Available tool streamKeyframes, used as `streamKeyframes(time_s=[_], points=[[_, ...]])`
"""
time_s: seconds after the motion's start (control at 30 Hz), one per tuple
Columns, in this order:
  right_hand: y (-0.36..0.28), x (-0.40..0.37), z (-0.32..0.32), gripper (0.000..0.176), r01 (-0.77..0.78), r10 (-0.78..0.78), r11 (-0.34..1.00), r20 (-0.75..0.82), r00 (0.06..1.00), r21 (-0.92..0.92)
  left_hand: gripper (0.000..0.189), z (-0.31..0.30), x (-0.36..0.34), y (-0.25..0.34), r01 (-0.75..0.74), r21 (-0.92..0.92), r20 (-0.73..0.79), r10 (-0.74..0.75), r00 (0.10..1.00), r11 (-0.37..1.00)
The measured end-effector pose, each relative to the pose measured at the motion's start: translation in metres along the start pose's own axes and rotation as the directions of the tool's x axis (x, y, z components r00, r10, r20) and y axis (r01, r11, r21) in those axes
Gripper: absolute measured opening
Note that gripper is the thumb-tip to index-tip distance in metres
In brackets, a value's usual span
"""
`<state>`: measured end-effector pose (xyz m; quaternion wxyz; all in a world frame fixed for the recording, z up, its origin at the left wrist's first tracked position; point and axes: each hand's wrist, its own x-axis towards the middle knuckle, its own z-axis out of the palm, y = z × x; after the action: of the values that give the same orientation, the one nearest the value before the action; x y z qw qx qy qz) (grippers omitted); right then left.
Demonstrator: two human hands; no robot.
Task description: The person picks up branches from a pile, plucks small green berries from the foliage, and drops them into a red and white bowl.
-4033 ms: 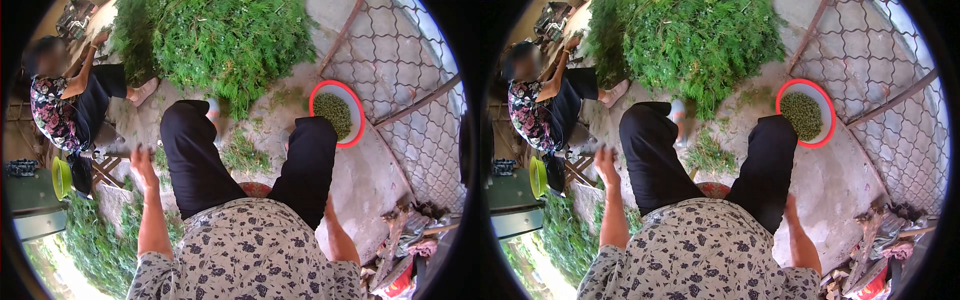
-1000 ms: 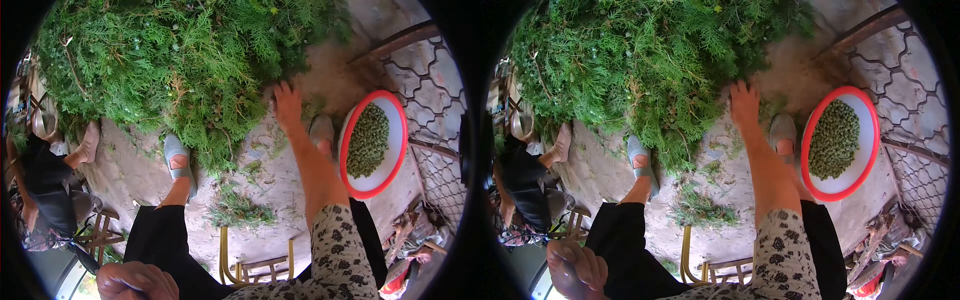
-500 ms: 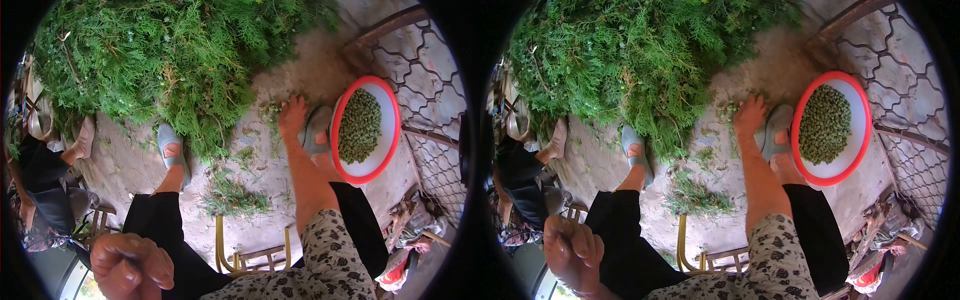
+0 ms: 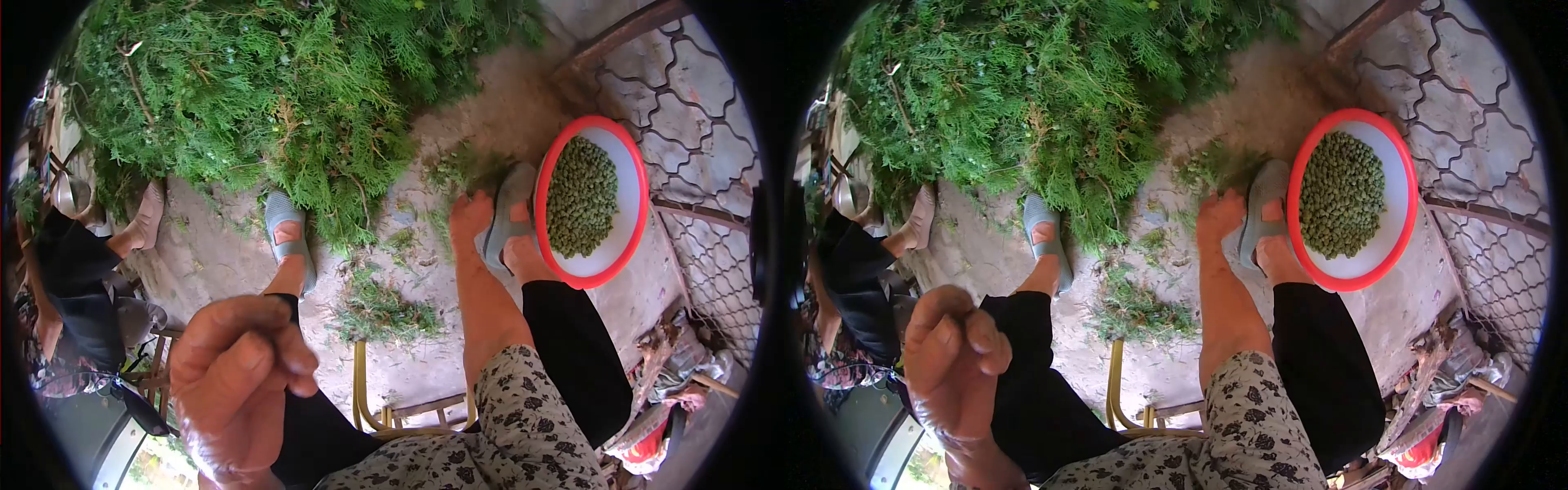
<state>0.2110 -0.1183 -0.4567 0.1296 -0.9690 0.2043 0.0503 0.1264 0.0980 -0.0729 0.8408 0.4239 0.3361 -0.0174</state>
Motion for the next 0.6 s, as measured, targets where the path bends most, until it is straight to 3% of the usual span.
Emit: streamKeyframes(time_s=[0.07, 0.1, 0.13, 0.17, 0.2, 0.27, 0.5, 0.6], points=[[0.013, 0.005, 0.013, 0.031, 0.042, -0.027, 0.908, -0.041, 0.999, 0.416, 0.027, 0.011, 0.001, -0.002, -0.012, 0.024, -0.185, 0.016, 0.983, 1.000], [0.004, 0.002, 0.003, 0.031, 0.054, -0.037, 0.905, -0.049, 0.998, 0.422, 0.029, 0.010, 0.001, 0.001, 0.022, 0.021, -0.109, -0.020, 0.994, 1.000], [-0.010, -0.004, -0.018, 0.026, -0.103, 0.038, 0.701, 0.107, 0.994, 0.706, 0.029, 0.011, 0.002, 0.002, 0.008, 0.017, -0.107, -0.006, 0.994, 1.000], [-0.023, -0.011, -0.039, 0.021, -0.275, 0.049, 0.401, 0.280, 0.959, 0.874, 0.028, 0.013, 0.004, 0.001, 0.011, 0.029, -0.099, -0.008, 0.995, 1.000], [-0.034, -0.016, -0.060, 0.021, -0.265, 0.034, 0.392, 0.274, 0.961, 0.881, 0.028, 0.016, 0.005, 0.001, 0.012, 0.042, -0.092, -0.008, 0.996, 0.999], [-0.055, -0.027, -0.102, 0.014, -0.571, -0.147, -0.090, 0.556, 0.818, 0.816, 0.027, 0.018, 0.007, -0.004, -0.018, 0.039, -0.094, 0.021, 0.995, 0.999], [-0.114, -0.072, -0.229, 0.016, -0.575, -0.518, -0.123, 0.442, 0.733, 0.809, 0.026, 0.011, 0.015, -0.021, -0.062, 0.111, -0.084, 0.071, 0.994, 0.992], [-0.124, -0.091, -0.270, 0.017, -0.531, -0.609, 0.004, 0.423, 0.671, 0.848, 0.022, 0.014, 0.014, -0.020, -0.149, 0.156, -0.074, 0.162, 0.984, 0.976]])
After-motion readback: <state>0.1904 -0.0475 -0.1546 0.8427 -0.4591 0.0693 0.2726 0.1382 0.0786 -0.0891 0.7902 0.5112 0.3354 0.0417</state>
